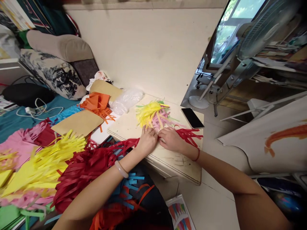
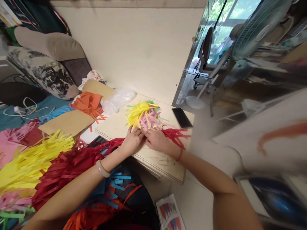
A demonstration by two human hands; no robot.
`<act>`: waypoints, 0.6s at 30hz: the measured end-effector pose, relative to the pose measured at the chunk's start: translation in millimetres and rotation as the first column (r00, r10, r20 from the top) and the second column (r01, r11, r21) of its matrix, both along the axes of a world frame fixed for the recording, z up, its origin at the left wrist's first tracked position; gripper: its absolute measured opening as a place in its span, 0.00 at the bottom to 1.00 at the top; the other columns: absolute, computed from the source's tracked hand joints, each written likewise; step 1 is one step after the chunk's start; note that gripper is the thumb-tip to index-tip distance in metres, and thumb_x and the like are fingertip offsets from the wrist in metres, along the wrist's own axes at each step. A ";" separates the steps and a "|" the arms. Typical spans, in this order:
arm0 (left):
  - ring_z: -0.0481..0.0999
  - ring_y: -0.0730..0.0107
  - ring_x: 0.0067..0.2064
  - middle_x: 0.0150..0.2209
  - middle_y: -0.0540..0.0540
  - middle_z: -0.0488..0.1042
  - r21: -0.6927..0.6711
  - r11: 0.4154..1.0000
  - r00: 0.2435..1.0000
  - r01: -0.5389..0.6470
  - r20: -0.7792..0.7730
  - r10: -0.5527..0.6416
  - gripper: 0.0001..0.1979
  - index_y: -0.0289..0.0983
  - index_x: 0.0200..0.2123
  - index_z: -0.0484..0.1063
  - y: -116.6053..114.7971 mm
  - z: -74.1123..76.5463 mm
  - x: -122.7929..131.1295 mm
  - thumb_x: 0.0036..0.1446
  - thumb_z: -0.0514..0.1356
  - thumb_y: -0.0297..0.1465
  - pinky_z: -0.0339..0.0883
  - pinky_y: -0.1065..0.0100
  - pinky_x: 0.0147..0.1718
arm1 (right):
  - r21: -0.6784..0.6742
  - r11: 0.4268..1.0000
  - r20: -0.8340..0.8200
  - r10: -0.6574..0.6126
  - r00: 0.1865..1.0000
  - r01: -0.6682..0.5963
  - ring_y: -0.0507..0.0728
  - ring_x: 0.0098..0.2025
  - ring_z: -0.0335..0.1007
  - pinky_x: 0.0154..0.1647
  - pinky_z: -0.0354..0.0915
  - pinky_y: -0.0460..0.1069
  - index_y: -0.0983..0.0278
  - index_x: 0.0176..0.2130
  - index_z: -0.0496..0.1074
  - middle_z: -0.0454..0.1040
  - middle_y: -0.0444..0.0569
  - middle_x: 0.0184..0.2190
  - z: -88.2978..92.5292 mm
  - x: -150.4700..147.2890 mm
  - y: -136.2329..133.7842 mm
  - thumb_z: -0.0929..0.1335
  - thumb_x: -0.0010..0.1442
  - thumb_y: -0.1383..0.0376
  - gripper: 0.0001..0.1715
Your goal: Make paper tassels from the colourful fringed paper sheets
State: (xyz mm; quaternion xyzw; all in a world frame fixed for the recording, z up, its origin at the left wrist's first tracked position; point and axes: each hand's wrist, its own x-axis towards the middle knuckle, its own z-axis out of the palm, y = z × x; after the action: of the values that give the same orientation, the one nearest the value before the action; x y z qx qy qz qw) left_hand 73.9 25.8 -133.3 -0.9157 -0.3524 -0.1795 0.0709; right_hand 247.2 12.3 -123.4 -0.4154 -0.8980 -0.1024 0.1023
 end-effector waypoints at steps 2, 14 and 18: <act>0.71 0.56 0.46 0.34 0.40 0.75 0.024 1.000 0.999 -0.012 0.033 0.011 0.08 0.33 0.32 0.75 -1.7 -5.3 -1.6 0.59 0.55 0.24 0.53 0.44 0.59 | 0.021 1.000 -0.001 -0.001 1.000 0.001 0.58 0.42 0.65 0.46 0.58 0.54 0.68 0.39 0.74 0.73 0.54 0.39 -2.7 -0.8 -2.7 0.62 0.64 0.66 0.12; 0.71 0.61 0.47 0.39 0.46 0.78 -0.200 0.979 0.944 -0.041 0.313 0.103 0.08 0.42 0.34 0.80 -18.4 -12.0 -37.5 0.59 0.60 0.34 0.56 0.48 0.55 | -0.173 0.985 -0.376 -0.053 0.925 -0.014 0.55 0.40 0.69 0.46 0.62 0.52 0.63 0.33 0.78 0.78 0.49 0.36 -11.6 49.6 -13.3 0.67 0.62 0.63 0.10; 0.71 0.61 0.47 0.40 0.46 0.79 -0.345 0.938 0.888 -0.037 0.420 0.189 0.08 0.42 0.32 0.79 -15.5 -12.1 -43.4 0.59 0.60 0.35 0.57 0.49 0.53 | -0.365 0.927 -0.510 -0.274 0.815 0.084 0.56 0.39 0.70 0.43 0.64 0.51 0.63 0.27 0.77 0.77 0.49 0.33 -6.8 51.9 -10.9 0.71 0.56 0.61 0.10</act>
State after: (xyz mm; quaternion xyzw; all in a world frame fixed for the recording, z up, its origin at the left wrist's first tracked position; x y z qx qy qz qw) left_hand 30.5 10.4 -145.4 -0.8264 -0.4375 -0.3191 -0.1546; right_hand 299.1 1.4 -130.1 -0.5220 -0.7903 0.1622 0.2769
